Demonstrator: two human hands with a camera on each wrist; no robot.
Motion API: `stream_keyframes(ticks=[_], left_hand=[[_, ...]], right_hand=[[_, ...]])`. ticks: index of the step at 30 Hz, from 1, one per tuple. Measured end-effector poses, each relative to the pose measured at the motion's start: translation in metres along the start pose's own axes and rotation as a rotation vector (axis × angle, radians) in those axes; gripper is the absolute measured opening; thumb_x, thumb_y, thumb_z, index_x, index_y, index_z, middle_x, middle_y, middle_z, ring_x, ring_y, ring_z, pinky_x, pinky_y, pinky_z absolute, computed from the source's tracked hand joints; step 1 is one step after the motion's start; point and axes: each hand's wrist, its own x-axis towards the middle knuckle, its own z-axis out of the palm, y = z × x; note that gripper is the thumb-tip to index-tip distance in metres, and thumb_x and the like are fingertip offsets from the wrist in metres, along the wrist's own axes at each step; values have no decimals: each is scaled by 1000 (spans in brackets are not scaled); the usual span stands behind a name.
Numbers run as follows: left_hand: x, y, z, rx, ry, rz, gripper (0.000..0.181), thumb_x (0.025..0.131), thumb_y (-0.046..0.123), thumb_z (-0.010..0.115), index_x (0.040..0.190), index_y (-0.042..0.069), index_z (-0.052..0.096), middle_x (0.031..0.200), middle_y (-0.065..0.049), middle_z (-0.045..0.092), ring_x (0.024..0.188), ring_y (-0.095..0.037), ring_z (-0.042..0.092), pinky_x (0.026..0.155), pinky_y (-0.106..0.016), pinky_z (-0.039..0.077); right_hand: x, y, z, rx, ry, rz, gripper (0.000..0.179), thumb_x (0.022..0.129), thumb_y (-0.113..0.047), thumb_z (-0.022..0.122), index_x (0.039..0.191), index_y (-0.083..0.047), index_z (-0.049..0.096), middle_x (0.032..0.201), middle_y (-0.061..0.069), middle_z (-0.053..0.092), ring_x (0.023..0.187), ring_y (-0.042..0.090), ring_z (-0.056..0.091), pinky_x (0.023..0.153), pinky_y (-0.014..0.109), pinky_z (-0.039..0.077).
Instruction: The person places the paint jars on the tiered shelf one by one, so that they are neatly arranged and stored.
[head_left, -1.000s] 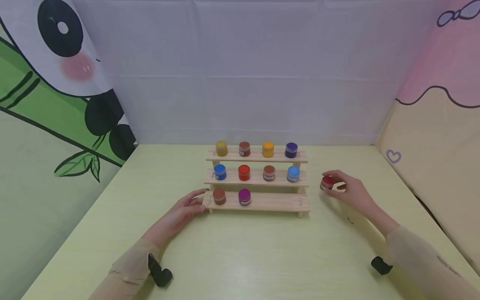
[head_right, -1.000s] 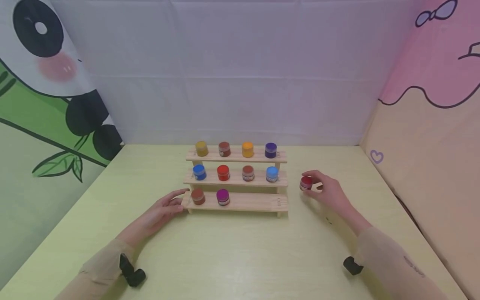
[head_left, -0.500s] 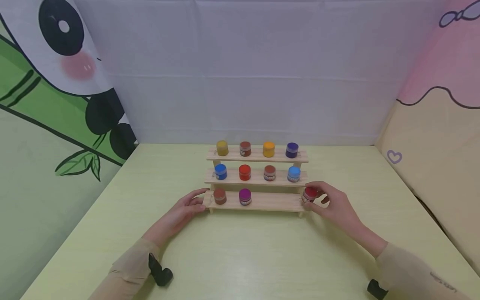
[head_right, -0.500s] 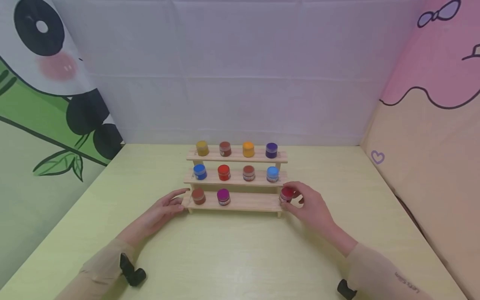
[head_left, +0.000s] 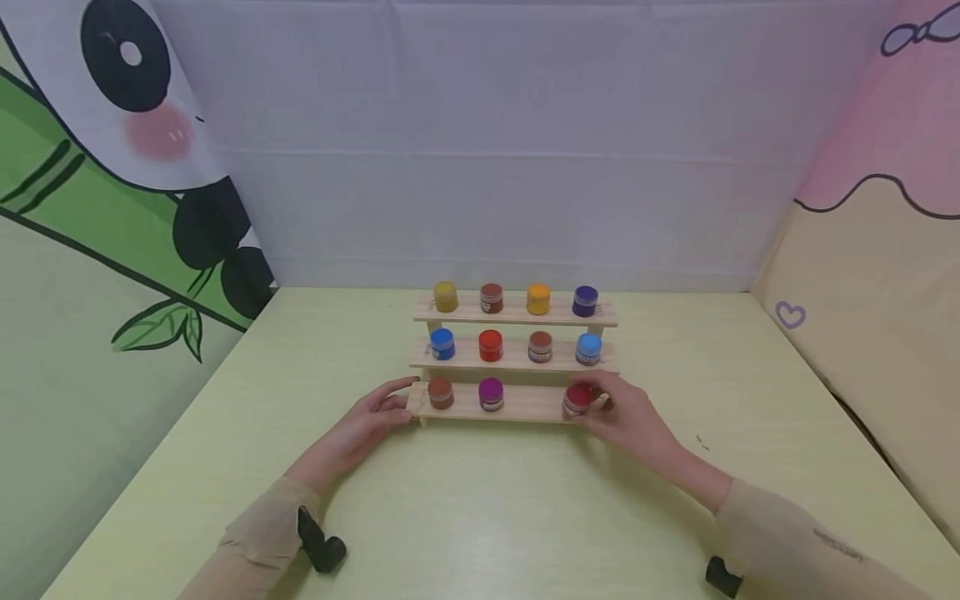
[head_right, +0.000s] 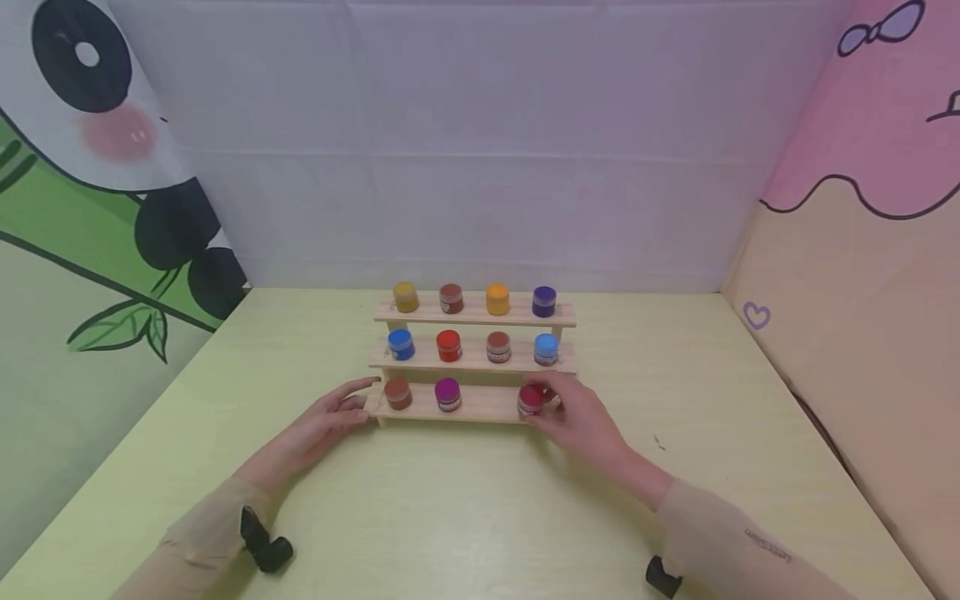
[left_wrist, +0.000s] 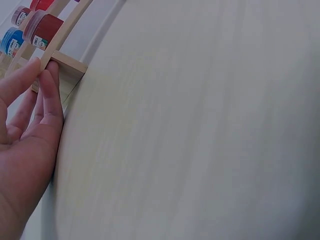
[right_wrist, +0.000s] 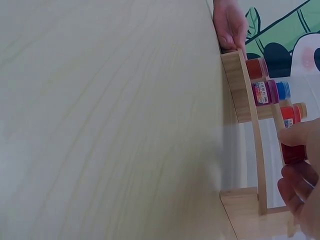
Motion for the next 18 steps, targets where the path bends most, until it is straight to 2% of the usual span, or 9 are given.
stream_keyframes(ticks=[6, 12, 18], left_hand=[[0, -2, -1, 2, -6, 5, 67, 96, 22, 62, 155, 22, 29, 134, -5, 57, 118, -13, 57, 101, -22, 41], [1, -2, -1, 4, -3, -7, 67, 96, 24, 63, 155, 23, 30, 141, -10, 53, 123, -14, 55, 106, -25, 38], [0, -1, -1, -6, -8, -7, 67, 96, 23, 62, 155, 22, 29, 144, -13, 51, 124, -14, 55, 104, -23, 40]], right_hand=[[8, -3, 12, 42, -18, 2, 50, 81, -10, 81, 126, -12, 58, 114, 3, 69, 98, 15, 64, 78, 26, 55], [17, -2, 22, 75, -22, 34, 48, 82, -11, 80, 123, -12, 55, 114, 3, 69, 94, 12, 64, 80, 24, 54], [23, -2, 31, 98, -20, 39, 48, 81, -11, 80, 123, -11, 56, 115, 4, 69, 94, 13, 65, 81, 23, 54]])
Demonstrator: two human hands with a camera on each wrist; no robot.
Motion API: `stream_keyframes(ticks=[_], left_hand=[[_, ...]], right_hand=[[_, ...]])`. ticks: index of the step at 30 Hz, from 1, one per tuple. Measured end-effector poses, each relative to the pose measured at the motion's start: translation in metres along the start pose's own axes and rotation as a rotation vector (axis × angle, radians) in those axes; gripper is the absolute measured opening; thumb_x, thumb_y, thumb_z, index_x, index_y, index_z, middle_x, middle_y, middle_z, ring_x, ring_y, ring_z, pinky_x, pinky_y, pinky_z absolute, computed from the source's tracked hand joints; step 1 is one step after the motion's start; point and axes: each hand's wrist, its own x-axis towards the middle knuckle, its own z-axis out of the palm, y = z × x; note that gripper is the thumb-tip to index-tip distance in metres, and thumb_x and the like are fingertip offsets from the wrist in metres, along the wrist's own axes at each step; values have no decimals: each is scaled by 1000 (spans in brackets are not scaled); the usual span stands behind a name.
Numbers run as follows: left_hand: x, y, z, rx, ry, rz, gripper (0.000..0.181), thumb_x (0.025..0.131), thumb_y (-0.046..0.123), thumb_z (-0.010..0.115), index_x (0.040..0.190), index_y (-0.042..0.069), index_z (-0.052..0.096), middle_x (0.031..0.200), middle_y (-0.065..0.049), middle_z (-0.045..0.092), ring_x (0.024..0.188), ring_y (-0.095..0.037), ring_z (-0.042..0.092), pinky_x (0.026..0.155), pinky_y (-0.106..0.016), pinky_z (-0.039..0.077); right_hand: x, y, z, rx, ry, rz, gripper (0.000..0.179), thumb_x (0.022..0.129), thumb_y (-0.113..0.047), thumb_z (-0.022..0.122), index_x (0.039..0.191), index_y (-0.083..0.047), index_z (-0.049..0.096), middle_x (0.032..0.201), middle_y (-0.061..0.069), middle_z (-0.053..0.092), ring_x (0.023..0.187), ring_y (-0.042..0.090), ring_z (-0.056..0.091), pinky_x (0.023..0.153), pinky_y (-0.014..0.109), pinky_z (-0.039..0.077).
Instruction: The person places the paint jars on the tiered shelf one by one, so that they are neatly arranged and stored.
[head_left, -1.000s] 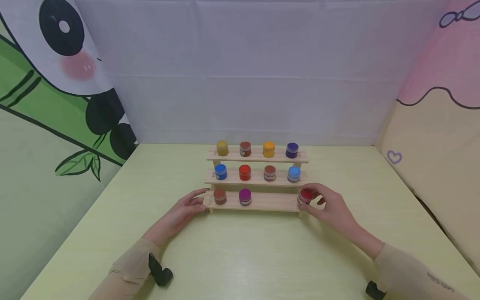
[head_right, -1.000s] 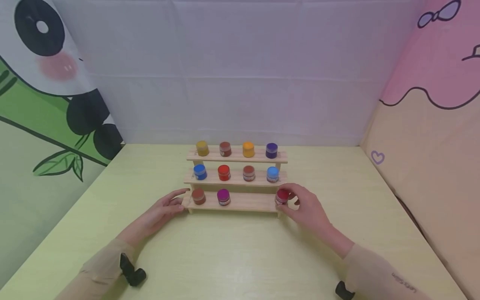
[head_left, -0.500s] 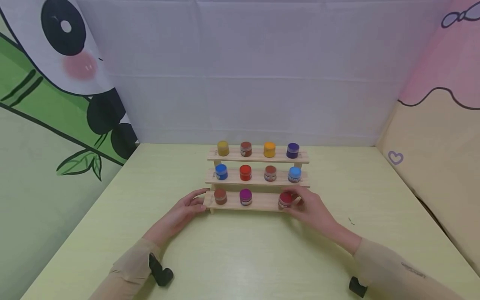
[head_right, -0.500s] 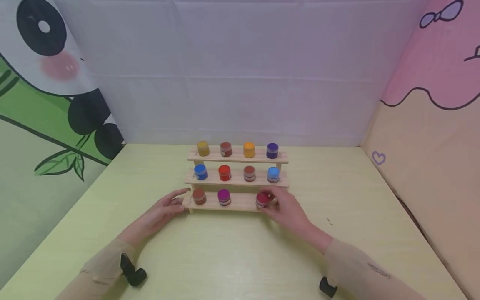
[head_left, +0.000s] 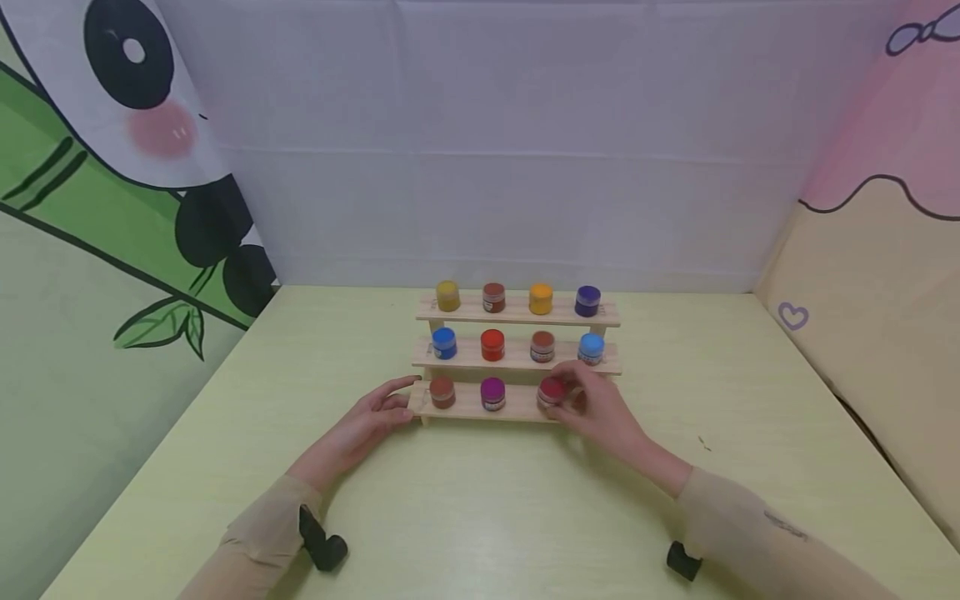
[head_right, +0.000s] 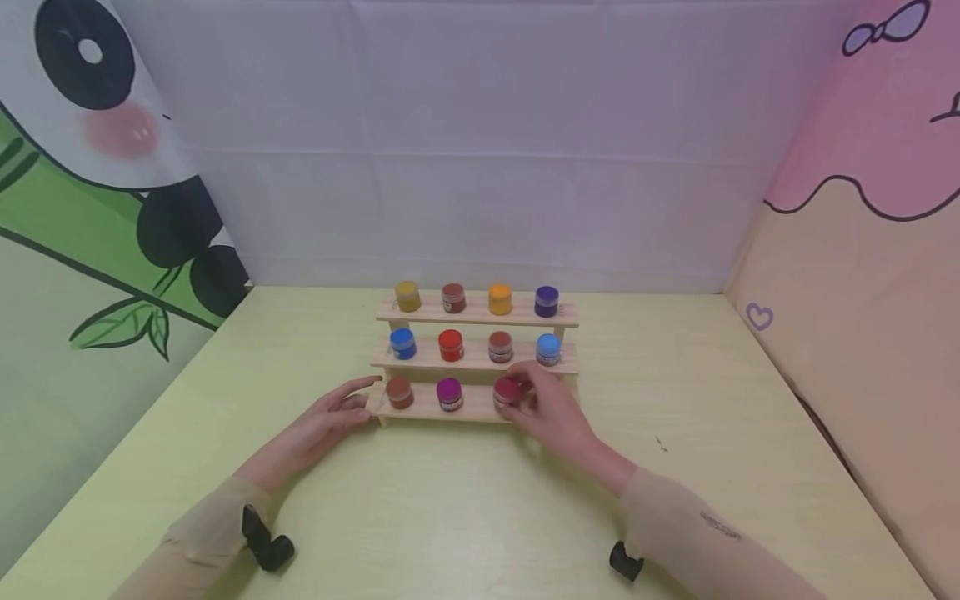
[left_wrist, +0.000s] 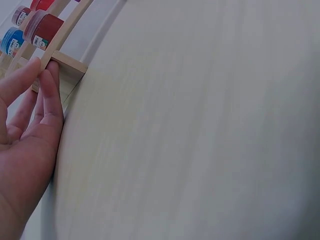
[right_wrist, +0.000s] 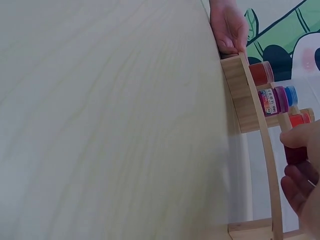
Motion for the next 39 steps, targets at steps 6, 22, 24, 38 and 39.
stream_keyframes(ticks=[6, 22, 24, 38, 39], left_hand=[[-1, 2, 1, -17, -2, -6, 67, 96, 20, 62, 155, 22, 29, 138, -7, 54, 120, -11, 56, 101, -20, 41], [-2, 3, 1, 13, 16, -32, 66, 96, 27, 63, 154, 27, 31, 141, -9, 54, 126, -17, 54, 119, -41, 29], [-2, 4, 1, 15, 15, -35, 66, 96, 27, 63, 154, 27, 30, 141, -9, 53, 127, -16, 54, 119, -42, 28], [-1, 3, 0, 6, 17, -23, 66, 96, 26, 63, 154, 26, 31, 140, -8, 55, 125, -15, 55, 115, -37, 33], [-1, 2, 0, 2, 19, -19, 66, 96, 25, 63, 154, 25, 31, 138, -8, 56, 124, -15, 56, 113, -35, 34]], right_hand=[[2, 3, 7, 4, 0, -6, 48, 81, -11, 80, 123, -13, 57, 117, 3, 69, 98, 14, 64, 84, 28, 55], [-1, 2, 12, 85, -6, 29, 45, 85, -13, 77, 125, -15, 58, 119, 2, 70, 110, 18, 65, 96, 37, 53], [-1, 4, 12, 93, -10, 27, 44, 85, -13, 77, 126, -16, 58, 119, 2, 69, 110, 18, 65, 97, 36, 53], [-1, 6, 11, 102, -28, 29, 45, 87, -13, 76, 127, -18, 58, 120, 1, 69, 111, 18, 65, 98, 37, 52], [-1, 6, 11, 103, -29, 28, 44, 87, -13, 76, 127, -18, 58, 120, 1, 69, 111, 18, 65, 97, 37, 52]])
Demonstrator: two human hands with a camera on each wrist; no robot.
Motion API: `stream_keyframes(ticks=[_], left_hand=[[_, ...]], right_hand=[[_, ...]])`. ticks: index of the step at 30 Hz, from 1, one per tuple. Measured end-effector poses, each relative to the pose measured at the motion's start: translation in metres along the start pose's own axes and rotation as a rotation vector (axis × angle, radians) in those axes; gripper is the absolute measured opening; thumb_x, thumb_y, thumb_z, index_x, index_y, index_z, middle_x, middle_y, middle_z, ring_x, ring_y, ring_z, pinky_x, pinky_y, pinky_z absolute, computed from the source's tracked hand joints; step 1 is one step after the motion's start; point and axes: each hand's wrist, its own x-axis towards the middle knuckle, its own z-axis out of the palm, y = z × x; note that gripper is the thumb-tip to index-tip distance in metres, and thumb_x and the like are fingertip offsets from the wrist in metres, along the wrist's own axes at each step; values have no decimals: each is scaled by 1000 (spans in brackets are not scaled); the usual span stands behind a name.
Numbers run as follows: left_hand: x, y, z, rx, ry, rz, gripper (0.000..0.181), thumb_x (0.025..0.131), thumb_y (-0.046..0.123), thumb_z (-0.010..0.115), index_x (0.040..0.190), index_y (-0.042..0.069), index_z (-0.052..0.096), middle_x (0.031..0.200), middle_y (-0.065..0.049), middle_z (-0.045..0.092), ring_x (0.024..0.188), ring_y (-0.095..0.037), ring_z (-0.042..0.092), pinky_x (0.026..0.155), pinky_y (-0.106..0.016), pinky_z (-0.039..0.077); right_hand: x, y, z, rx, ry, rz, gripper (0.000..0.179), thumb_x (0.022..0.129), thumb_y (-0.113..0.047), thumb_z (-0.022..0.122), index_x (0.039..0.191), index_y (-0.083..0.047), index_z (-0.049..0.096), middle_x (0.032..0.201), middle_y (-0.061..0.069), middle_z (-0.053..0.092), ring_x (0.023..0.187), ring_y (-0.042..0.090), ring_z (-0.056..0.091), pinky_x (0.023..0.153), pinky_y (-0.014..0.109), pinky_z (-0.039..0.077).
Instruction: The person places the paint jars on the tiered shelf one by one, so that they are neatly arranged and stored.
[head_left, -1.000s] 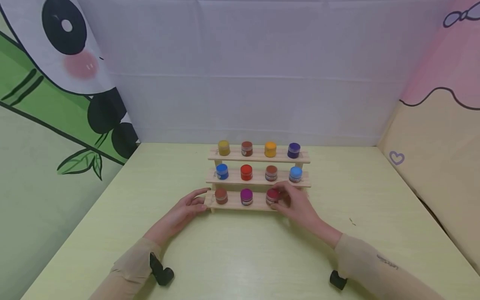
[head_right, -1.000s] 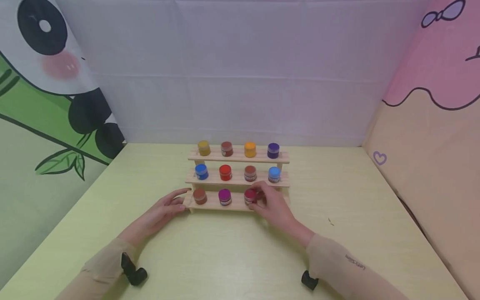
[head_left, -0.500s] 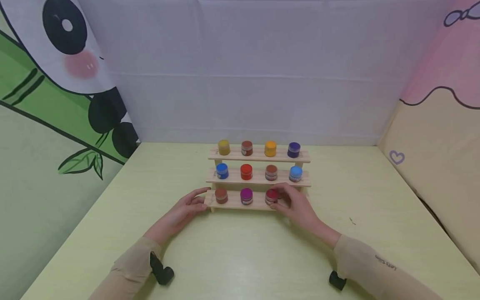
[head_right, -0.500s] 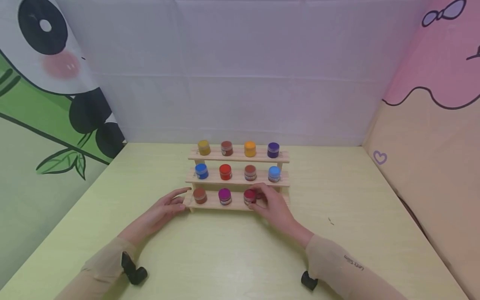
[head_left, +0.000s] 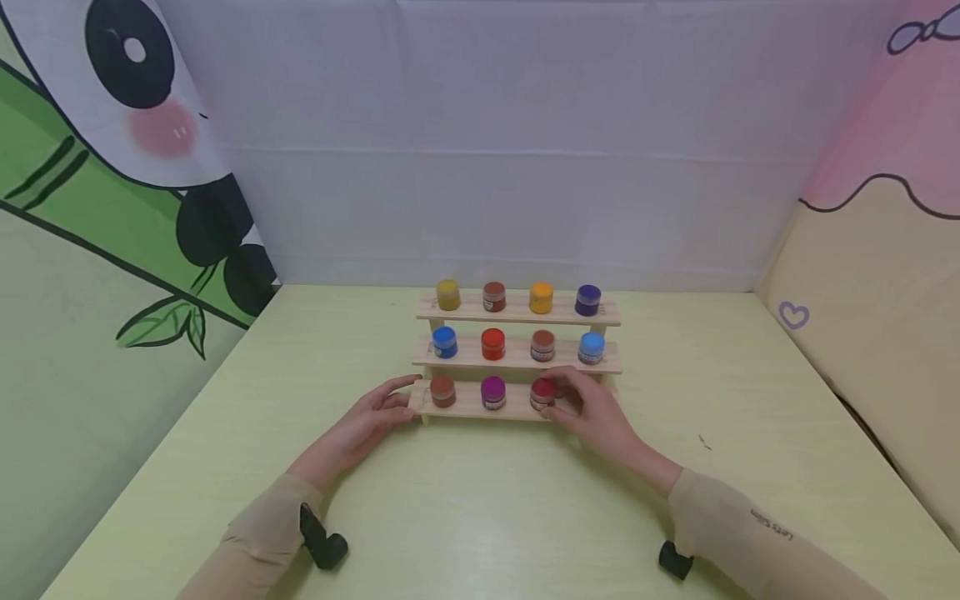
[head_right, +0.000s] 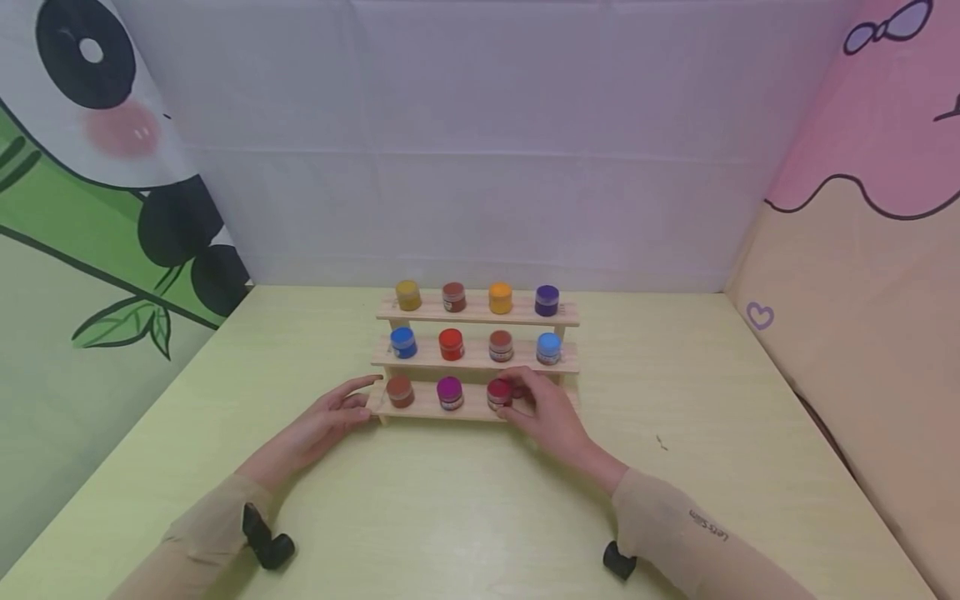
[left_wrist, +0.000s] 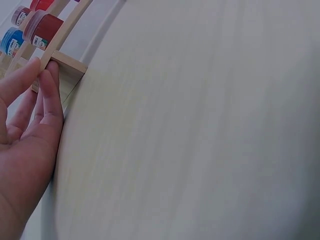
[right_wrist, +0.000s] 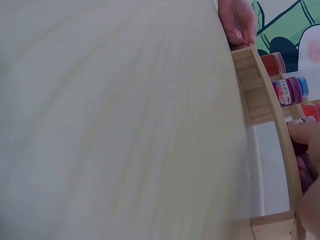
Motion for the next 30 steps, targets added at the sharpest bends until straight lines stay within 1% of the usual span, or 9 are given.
stream_keyframes(ticks=[3, 6, 9, 17, 21, 24, 30], left_hand=[[1, -1, 0, -4, -11, 20, 66, 97, 22, 62, 155, 23, 30, 136, -6, 57, 122, -14, 56, 107, -28, 38], [2, -2, -1, -4, -14, 25, 66, 97, 22, 62, 155, 22, 29, 135, -6, 57, 121, -13, 57, 105, -26, 39], [2, -2, -1, 4, -10, 19, 67, 97, 23, 62, 155, 22, 29, 138, -7, 56, 122, -14, 56, 108, -30, 37], [2, -1, 1, 8, 1, -3, 67, 96, 26, 63, 155, 24, 30, 141, -11, 54, 126, -17, 55, 116, -38, 32], [1, -1, 1, 4, 0, -6, 68, 96, 26, 64, 155, 25, 30, 144, -13, 51, 128, -18, 53, 120, -45, 27], [1, -1, 1, 4, -1, -3, 68, 96, 27, 64, 155, 24, 30, 145, -14, 50, 129, -19, 53, 120, -46, 26], [1, 0, 1, 2, -6, 0, 68, 96, 26, 63, 155, 24, 30, 145, -13, 50, 128, -18, 54, 119, -43, 28]], right_hand=[[0, 1, -1, 3, -2, 3, 43, 87, -13, 75, 127, -19, 59, 119, 0, 69, 109, 17, 66, 96, 35, 53], [0, 1, -1, 4, -9, 13, 42, 88, -14, 74, 127, -20, 59, 119, 0, 69, 108, 16, 66, 95, 32, 54], [1, 3, -1, 6, -16, 21, 42, 89, -15, 74, 127, -20, 58, 120, -1, 68, 109, 15, 66, 95, 31, 54], [1, 4, 0, 16, -22, 18, 42, 89, -14, 73, 128, -19, 58, 121, 0, 68, 111, 16, 65, 96, 33, 53], [1, 4, 0, 9, -20, 16, 42, 89, -14, 73, 128, -19, 58, 121, -1, 68, 111, 16, 65, 96, 33, 53], [1, 5, 0, 5, -23, 22, 42, 89, -15, 73, 128, -19, 58, 121, -2, 68, 112, 15, 65, 97, 32, 53], [1, 6, 0, -1, -21, 18, 43, 89, -15, 74, 129, -20, 58, 121, -2, 68, 112, 14, 65, 97, 33, 53]])
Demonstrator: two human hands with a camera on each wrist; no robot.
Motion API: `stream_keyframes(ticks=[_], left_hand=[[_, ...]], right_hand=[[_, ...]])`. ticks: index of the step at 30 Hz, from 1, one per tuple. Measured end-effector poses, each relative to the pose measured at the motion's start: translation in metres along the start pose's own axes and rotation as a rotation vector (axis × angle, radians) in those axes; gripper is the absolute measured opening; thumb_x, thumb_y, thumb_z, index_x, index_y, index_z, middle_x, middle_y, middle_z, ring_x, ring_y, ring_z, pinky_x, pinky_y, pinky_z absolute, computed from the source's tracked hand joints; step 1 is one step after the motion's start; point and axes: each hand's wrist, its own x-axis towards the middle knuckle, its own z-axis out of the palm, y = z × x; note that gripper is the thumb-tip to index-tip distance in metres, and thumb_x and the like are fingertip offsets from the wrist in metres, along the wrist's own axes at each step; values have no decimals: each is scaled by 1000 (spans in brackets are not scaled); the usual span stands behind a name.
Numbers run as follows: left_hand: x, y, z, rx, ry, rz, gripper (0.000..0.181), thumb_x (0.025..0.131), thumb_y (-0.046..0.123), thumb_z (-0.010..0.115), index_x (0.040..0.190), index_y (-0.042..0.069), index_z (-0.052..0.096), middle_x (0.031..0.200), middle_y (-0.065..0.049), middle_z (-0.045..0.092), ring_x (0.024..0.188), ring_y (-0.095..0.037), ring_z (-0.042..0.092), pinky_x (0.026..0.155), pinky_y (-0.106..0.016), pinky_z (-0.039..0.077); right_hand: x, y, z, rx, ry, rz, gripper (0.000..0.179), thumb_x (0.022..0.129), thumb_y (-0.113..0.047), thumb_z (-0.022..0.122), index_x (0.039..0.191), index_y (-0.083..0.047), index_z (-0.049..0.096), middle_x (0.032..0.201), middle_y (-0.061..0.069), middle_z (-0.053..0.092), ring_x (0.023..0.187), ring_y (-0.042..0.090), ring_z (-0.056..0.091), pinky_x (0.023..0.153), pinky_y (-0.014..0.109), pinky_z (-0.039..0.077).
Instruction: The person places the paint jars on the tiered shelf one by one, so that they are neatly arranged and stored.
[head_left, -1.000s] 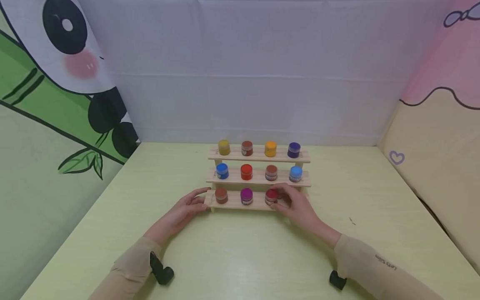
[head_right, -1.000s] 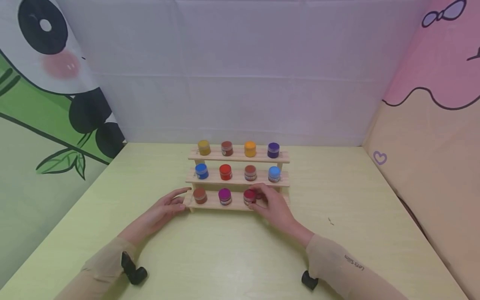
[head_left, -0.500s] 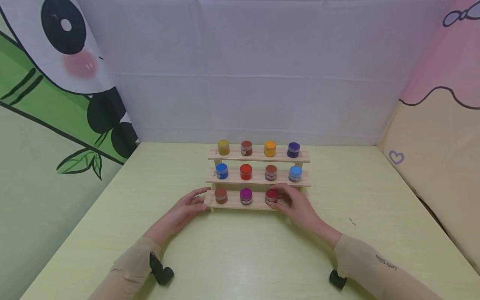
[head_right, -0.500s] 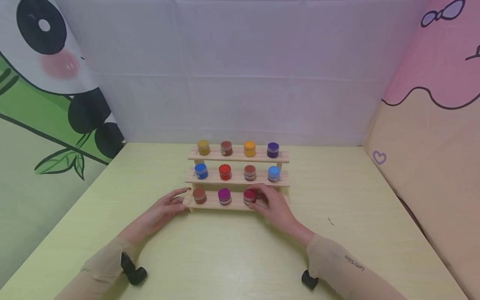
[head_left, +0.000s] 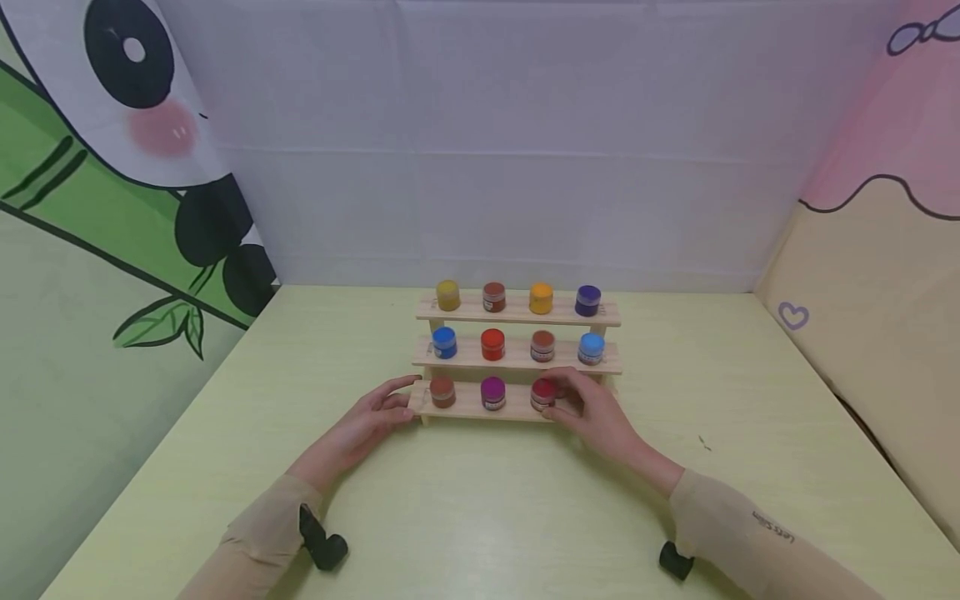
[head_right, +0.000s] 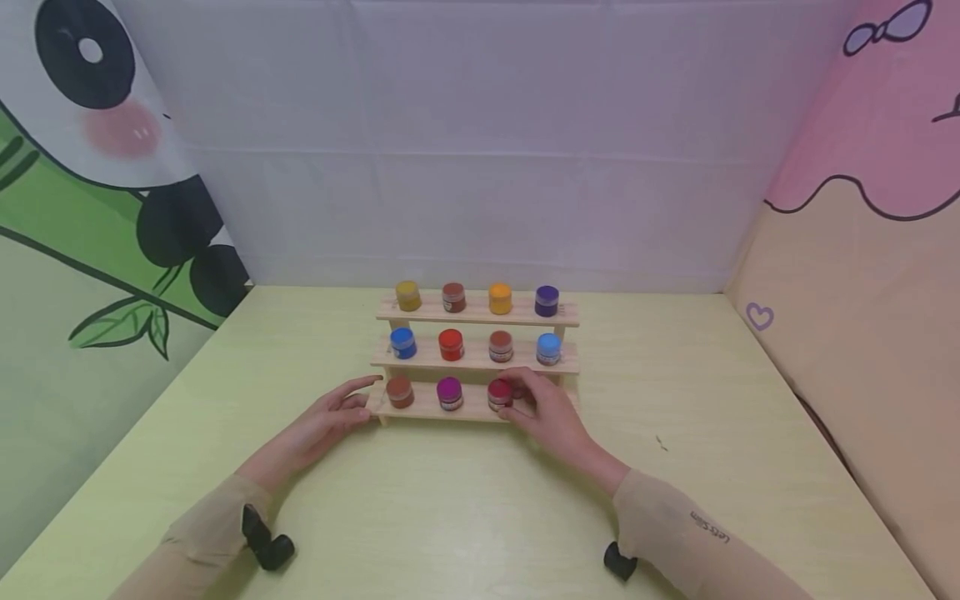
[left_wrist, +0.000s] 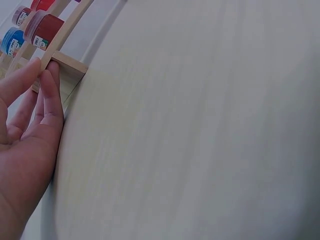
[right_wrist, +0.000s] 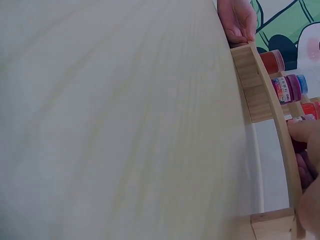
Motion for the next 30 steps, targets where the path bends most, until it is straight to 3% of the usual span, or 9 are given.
stream_keyframes(ticks=[8, 15, 24, 26, 30], left_hand=[[1, -1, -1, 0, -7, 8, 67, 96, 24, 63, 155, 24, 30, 145, -12, 51, 126, -16, 54, 114, -35, 33], [3, -2, -1, -2, -4, 9, 67, 96, 23, 63, 155, 24, 30, 141, -10, 53, 126, -16, 54, 115, -37, 32], [-4, 5, 2, 44, -4, 15, 64, 98, 25, 61, 154, 22, 30, 143, -15, 52, 121, -16, 57, 108, -29, 39], [-7, 9, 2, 114, 8, 26, 64, 97, 27, 62, 153, 21, 32, 139, -16, 54, 118, -17, 59, 104, -29, 43], [-15, 18, -1, 405, 56, 125, 65, 95, 31, 66, 151, 17, 37, 132, -18, 58, 112, -24, 64, 94, -36, 52]], right_hand=[[-1, 0, -1, -10, 17, -42, 47, 87, -13, 75, 131, -15, 57, 120, 1, 69, 110, 18, 65, 96, 36, 53], [-2, 2, -1, -36, 24, -53, 47, 88, -14, 75, 131, -17, 56, 120, 0, 69, 109, 17, 65, 94, 33, 54], [-8, -8, -16, -103, -73, -24, 60, 88, -15, 74, 142, -20, 47, 135, 1, 60, 122, 20, 61, 102, 39, 50], [-11, -12, -22, -131, -94, -26, 62, 89, -17, 74, 143, -22, 46, 137, 1, 59, 121, 20, 61, 101, 39, 51], [-21, -19, -37, -195, -100, -44, 61, 90, -19, 72, 145, -21, 44, 136, 1, 60, 115, 20, 62, 95, 40, 53]])
